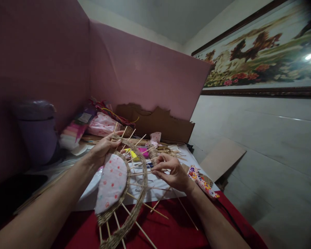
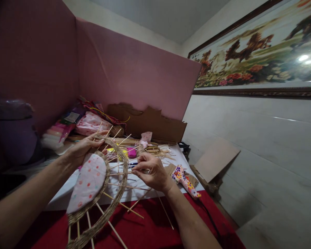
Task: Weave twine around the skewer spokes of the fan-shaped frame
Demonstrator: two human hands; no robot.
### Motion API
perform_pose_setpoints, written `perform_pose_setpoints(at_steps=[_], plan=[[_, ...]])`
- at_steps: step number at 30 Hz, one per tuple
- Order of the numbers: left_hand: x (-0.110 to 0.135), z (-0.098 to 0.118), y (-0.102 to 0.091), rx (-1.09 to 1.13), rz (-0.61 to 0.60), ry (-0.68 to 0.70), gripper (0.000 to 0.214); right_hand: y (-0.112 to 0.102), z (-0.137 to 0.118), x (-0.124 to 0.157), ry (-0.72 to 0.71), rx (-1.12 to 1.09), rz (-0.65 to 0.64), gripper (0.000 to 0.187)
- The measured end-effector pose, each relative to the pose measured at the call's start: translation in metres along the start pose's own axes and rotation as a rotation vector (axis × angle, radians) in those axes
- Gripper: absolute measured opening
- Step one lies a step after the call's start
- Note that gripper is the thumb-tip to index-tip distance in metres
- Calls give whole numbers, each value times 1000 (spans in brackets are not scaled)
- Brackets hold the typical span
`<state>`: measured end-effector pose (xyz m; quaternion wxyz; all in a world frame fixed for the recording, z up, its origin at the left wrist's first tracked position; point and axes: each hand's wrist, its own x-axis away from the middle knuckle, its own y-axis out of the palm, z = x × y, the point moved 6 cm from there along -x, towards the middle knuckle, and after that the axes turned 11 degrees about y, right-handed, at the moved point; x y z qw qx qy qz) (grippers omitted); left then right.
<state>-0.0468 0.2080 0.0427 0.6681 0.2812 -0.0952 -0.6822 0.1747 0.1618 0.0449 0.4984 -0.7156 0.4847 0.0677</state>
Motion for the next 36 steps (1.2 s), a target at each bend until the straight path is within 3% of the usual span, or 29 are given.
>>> perform_pose_setpoints(at_steps=[12,17,20,25,27,31,36], plan=[[-4,11,-9,4,9,67,50,-8,-3,4,-97,244,157,10],[-5,14,-9,1,-12,99,51,-5,-4,4,-71,153,110,9],[-8,15,-13,32,-17,131,53,-5,3,1,59,-41,96,9],[-8,15,-16,112,-18,126,55,9,34,0,536,-609,-70,19],[-7,15,-14,141,-15,110,55,15,40,3,664,-813,-141,25],[-4,16,-9,156,-10,107,54,20,40,6,750,-1065,-207,32],[-1,15,0,129,-104,130,53,26,45,6,768,-998,-220,21]])
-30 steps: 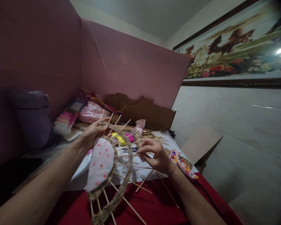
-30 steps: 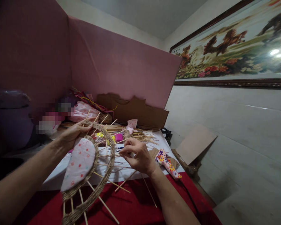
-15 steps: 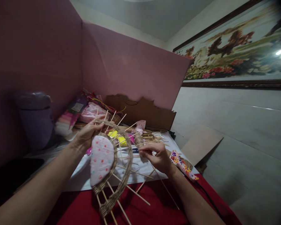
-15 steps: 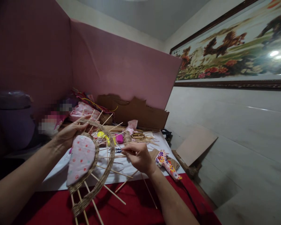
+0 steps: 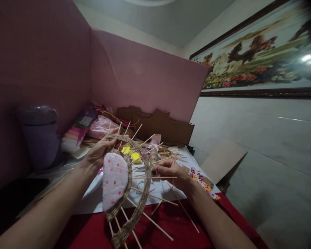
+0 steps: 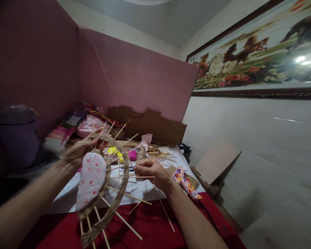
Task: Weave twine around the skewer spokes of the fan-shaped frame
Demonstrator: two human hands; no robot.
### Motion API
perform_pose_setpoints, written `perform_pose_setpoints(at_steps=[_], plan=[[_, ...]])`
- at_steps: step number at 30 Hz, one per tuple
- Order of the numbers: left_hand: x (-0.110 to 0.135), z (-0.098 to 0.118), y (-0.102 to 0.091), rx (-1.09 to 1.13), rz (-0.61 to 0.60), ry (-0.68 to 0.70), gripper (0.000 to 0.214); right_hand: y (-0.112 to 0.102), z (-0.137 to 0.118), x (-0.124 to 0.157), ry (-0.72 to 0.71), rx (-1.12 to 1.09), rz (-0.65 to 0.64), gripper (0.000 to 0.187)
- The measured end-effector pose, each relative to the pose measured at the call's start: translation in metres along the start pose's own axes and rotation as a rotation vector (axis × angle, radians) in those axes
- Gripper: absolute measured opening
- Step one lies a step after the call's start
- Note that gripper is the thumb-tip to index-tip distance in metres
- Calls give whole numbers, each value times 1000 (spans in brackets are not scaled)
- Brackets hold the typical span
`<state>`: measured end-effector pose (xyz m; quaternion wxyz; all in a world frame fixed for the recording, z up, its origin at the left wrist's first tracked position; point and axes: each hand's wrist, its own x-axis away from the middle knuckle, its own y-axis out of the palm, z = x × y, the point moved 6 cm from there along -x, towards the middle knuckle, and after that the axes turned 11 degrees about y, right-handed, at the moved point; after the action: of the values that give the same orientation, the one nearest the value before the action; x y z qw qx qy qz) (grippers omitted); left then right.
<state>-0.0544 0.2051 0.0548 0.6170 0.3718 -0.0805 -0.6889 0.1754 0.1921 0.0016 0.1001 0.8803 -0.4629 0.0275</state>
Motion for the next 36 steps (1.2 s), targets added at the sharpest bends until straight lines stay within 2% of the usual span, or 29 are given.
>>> perform_pose_setpoints(at_steps=[7,13,22,27,29,32,36], plan=[[2,-7,4,-13,-28,-5,53,3,1,-4,-33,35,44,26],[2,-9,0,-4,-31,-6,54,3,-3,-5,-112,-59,44,25],[2,-18,-5,50,54,-68,54,1,1,-7,-87,-30,54,27],[3,-22,-5,36,119,-77,48,0,-1,-7,-144,-21,70,22],[5,-25,-3,17,139,-111,38,-2,-1,-7,-145,-26,94,22],[11,-35,3,10,140,-247,20,-5,-3,-5,-132,-24,139,25],[18,-48,8,92,92,-330,22,-9,-11,0,-141,-52,148,31]])
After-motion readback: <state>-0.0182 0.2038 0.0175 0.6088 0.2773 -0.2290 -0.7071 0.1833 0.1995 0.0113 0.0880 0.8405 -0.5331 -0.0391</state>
